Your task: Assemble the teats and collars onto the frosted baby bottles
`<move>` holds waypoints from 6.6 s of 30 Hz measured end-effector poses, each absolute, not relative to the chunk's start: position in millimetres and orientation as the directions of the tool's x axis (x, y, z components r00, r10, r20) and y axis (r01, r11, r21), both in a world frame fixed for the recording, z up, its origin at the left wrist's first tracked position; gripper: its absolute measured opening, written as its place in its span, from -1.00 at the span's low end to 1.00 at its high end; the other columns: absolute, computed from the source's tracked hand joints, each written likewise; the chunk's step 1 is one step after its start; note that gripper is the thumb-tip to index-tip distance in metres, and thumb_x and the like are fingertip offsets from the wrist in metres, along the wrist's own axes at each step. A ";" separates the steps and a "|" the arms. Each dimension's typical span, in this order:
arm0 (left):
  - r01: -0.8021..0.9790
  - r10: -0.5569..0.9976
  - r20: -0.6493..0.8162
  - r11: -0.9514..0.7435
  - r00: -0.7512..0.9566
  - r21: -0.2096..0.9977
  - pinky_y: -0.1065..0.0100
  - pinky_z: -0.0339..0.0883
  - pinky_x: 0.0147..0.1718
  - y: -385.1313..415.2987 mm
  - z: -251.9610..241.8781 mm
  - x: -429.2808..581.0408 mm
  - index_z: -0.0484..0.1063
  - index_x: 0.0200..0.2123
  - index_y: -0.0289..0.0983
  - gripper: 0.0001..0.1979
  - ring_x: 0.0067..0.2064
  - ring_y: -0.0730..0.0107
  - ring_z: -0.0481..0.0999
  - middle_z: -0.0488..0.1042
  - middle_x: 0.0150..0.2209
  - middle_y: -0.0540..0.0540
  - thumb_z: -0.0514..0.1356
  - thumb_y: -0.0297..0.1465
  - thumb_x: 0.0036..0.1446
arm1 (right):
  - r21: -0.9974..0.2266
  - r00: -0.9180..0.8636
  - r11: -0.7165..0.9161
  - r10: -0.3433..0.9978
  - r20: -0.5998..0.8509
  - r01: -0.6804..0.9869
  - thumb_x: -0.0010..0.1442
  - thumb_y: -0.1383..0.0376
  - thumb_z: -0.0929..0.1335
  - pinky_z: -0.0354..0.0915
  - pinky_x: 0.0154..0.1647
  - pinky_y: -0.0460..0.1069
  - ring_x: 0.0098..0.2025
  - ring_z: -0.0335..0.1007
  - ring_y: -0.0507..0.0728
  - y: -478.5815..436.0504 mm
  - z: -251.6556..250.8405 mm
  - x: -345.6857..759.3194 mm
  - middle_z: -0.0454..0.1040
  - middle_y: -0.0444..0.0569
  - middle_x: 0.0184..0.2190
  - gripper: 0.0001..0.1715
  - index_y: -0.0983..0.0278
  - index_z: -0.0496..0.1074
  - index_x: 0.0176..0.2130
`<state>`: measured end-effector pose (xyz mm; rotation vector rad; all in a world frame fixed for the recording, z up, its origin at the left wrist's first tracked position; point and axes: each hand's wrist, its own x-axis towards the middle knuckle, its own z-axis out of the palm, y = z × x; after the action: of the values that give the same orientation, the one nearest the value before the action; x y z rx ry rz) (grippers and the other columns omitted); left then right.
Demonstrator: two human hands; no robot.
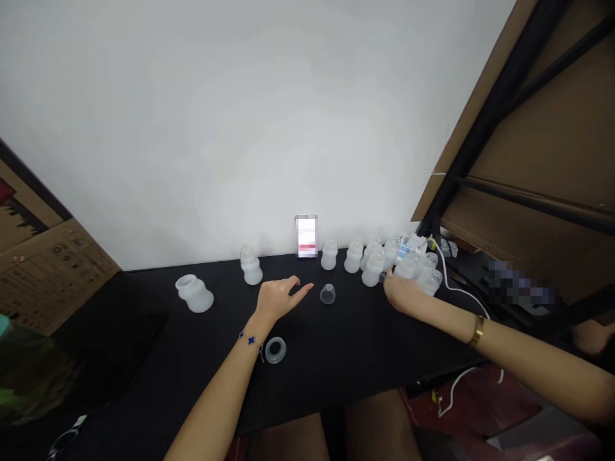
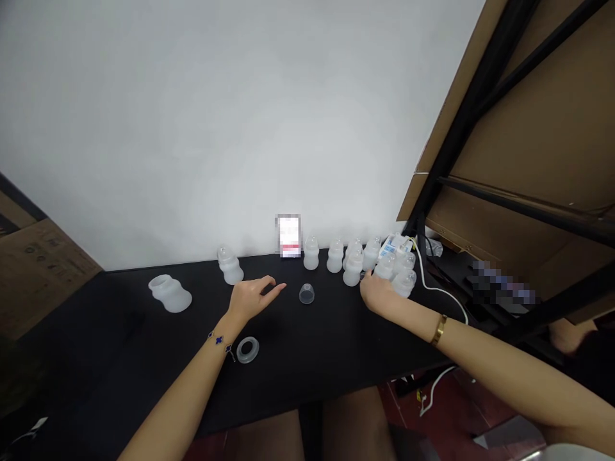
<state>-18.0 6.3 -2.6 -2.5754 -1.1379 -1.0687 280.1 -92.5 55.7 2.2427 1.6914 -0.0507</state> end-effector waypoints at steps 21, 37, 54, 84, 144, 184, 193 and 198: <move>0.749 0.641 0.644 -0.644 0.417 0.156 0.35 -0.04 -0.56 11.0 -3.8 -17.6 0.50 -0.50 -0.24 -0.49 -0.49 0.37 0.52 0.53 -0.56 -0.08 -0.01 -0.12 0.38 | 0.241 0.269 -0.245 0.961 -0.069 0.939 0.31 0.58 0.16 0.45 -0.16 0.13 -0.05 0.58 0.38 -86.8 50.1 280.5 0.58 0.34 -0.13 -0.61 0.44 0.47 -0.04; 0.882 0.410 0.818 -0.064 -0.404 0.468 -0.23 -0.31 0.31 34.3 27.3 -80.1 0.20 0.27 -0.41 -0.41 0.44 -0.17 -0.13 0.03 0.37 -0.49 0.11 -0.21 0.28 | 0.149 -0.158 0.167 0.985 -0.066 0.975 0.41 0.27 0.17 0.15 -0.50 -0.02 -0.31 0.61 0.30 -97.3 45.1 181.8 0.59 0.10 -0.37 -0.69 0.25 0.45 -0.23; 0.853 0.492 0.802 -0.198 -0.339 0.482 -0.27 -0.53 0.30 44.7 6.6 -81.3 0.05 0.34 -0.50 -0.17 0.45 -0.25 -0.34 -0.21 0.42 -0.58 0.12 -0.03 0.22 | 0.112 -0.438 0.431 0.806 0.398 0.895 0.42 0.23 0.21 0.13 -0.44 -0.01 -0.32 0.48 0.18 -86.2 11.9 130.9 0.52 0.05 -0.38 -0.68 0.28 0.45 -0.28; -0.262 0.725 0.071 0.155 0.685 0.952 0.20 0.50 -0.13 -6.8 13.5 1.5 0.24 0.32 -0.07 -0.29 0.04 0.01 0.58 0.41 0.21 -0.28 0.36 -0.27 0.12 | -0.597 -0.023 0.512 0.771 0.637 0.618 0.31 0.19 0.34 0.43 0.08 0.16 0.10 0.46 0.25 -58.4 -8.7 175.6 0.48 0.10 0.10 -0.47 0.19 0.29 0.23; -0.285 0.923 0.088 0.024 0.375 0.958 0.30 0.48 -0.09 -8.7 7.0 12.2 0.49 -0.10 -0.28 -0.46 -0.02 0.17 0.59 0.55 0.02 -0.21 0.51 -0.46 -0.22 | -0.935 0.114 0.086 0.992 0.049 -0.345 -0.09 0.23 0.60 0.45 -0.01 0.08 -0.07 0.55 0.18 -36.8 6.7 204.9 0.57 0.01 0.01 -0.56 0.21 0.47 -0.21; -0.220 0.930 0.110 -0.033 0.350 0.975 0.42 0.48 -0.30 -6.6 1.7 12.9 0.46 -0.06 -0.27 -0.53 -0.10 0.28 0.58 0.56 -0.01 -0.19 0.45 -0.31 -0.06 | -0.836 0.057 0.007 0.998 -0.029 -0.549 0.05 0.21 0.56 0.36 0.16 0.09 -0.03 0.55 0.18 -38.7 11.7 202.9 0.63 0.01 -0.10 -0.68 0.24 0.61 -0.17; -0.165 0.926 0.080 -0.019 0.369 0.986 0.36 0.51 -0.34 -6.3 1.9 12.9 0.47 -0.07 -0.29 -0.52 -0.20 0.23 0.63 0.60 -0.11 -0.22 0.30 -0.04 0.10 | -0.842 0.053 -0.022 0.997 -0.060 -0.538 0.05 0.13 0.56 0.40 0.10 0.09 -0.14 0.58 0.15 -38.7 13.0 203.0 0.64 -0.02 -0.21 -0.66 0.22 0.60 -0.18; -0.170 0.925 0.057 0.009 0.376 0.985 0.35 0.50 -0.36 -7.9 4.6 13.5 0.43 -0.06 -0.31 -0.46 -0.28 0.27 0.63 0.59 -0.07 -0.29 0.20 0.04 0.16 | -0.828 0.054 -0.015 0.997 -0.055 -0.560 0.06 0.17 0.55 0.40 0.11 0.07 -0.12 0.58 0.14 -38.0 11.6 202.5 0.64 -0.02 -0.21 -0.68 0.24 0.60 -0.18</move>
<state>13.5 -7.9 4.6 -3.1425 -1.9662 -2.5214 202.5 -38.0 11.6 2.0801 1.7756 -3.5851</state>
